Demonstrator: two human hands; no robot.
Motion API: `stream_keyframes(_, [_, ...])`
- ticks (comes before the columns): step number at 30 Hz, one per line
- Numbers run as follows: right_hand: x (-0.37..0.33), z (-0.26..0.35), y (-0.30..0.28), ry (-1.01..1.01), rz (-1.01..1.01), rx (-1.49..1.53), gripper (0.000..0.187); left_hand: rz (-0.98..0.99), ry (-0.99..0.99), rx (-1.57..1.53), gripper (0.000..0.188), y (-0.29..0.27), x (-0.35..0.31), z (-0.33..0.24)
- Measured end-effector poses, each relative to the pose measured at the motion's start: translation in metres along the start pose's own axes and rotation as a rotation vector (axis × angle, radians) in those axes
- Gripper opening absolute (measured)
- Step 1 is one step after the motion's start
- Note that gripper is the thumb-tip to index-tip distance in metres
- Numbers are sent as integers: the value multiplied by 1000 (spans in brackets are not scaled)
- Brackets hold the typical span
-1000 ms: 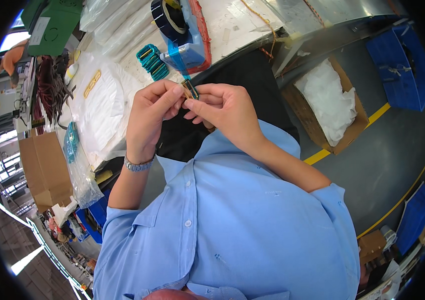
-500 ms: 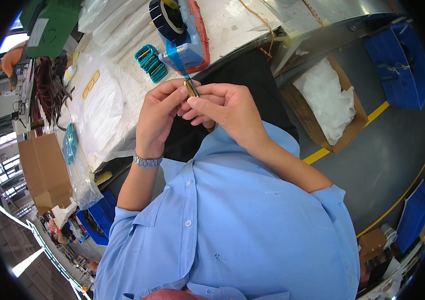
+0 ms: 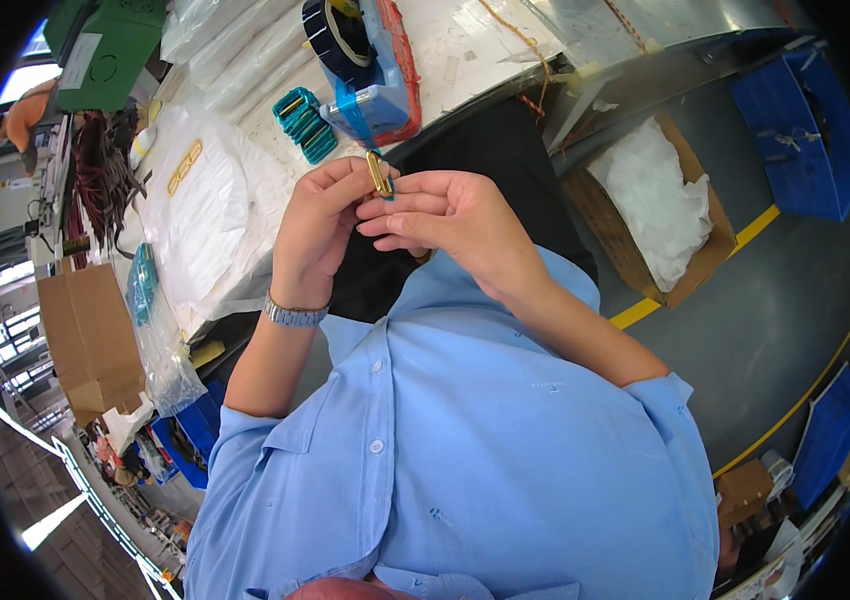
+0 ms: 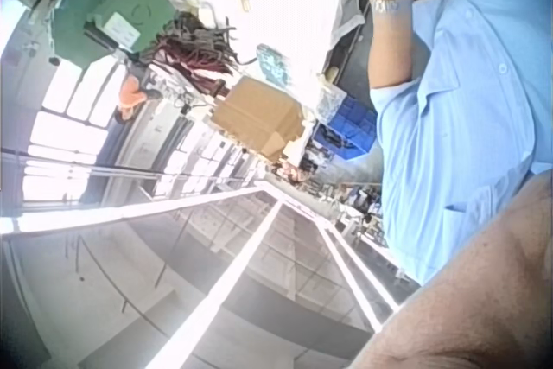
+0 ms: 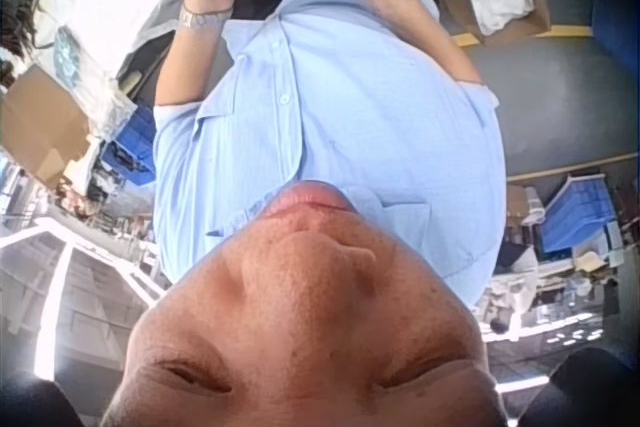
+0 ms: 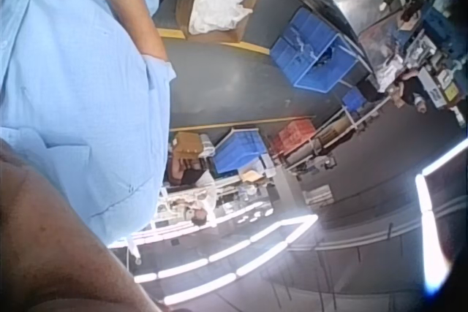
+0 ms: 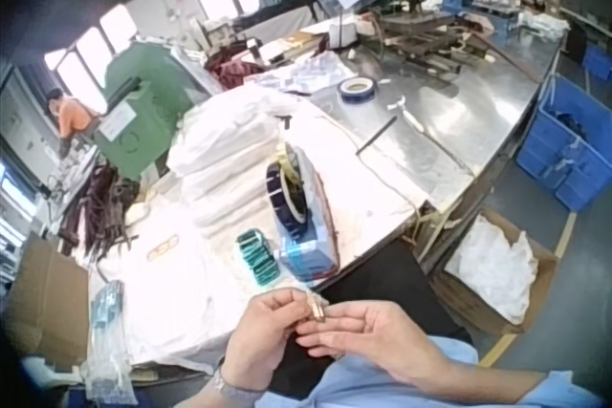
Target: Applying protective blue film to metal buckles and packing them into bags and a box for storage or shipping.
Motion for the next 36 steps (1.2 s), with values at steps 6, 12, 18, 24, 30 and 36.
stream_keyframes(6, [5, 6, -9, 5, 4, -367, 22, 112, -174, -98, 20, -1, 3, 9])
stream_keyframes(12, [17, 41, -13, -170, -122, -782, 43, 122, -299, -235, 19, 5, 4, 9])
stream_keyframes(18, [34, 43, -9, -288, 20, -559, 60, 70, -490, -428, 13, 11, 1, 14])
stream_keyframes(24, [31, 48, -9, -266, -79, -629, 55, 9, -491, -426, 17, 12, -5, 21])
stream_keyframes(30, [32, 46, -4, -190, -58, -357, 47, -94, 784, 647, 20, 34, -53, -58])
stream_keyframes(36, [24, 48, -3, -212, -124, -396, 47, -53, 1105, 785, 16, 56, -68, -69])
Point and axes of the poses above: each hand's wrist, its own x-axis towards the middle knuckle, its own y-axis out of the palm, z = x × y, the point moved 9 cm from there along x, towards the middle knuckle, and after that the axes turned 14 degrees about -x, right-handed, at the moved point
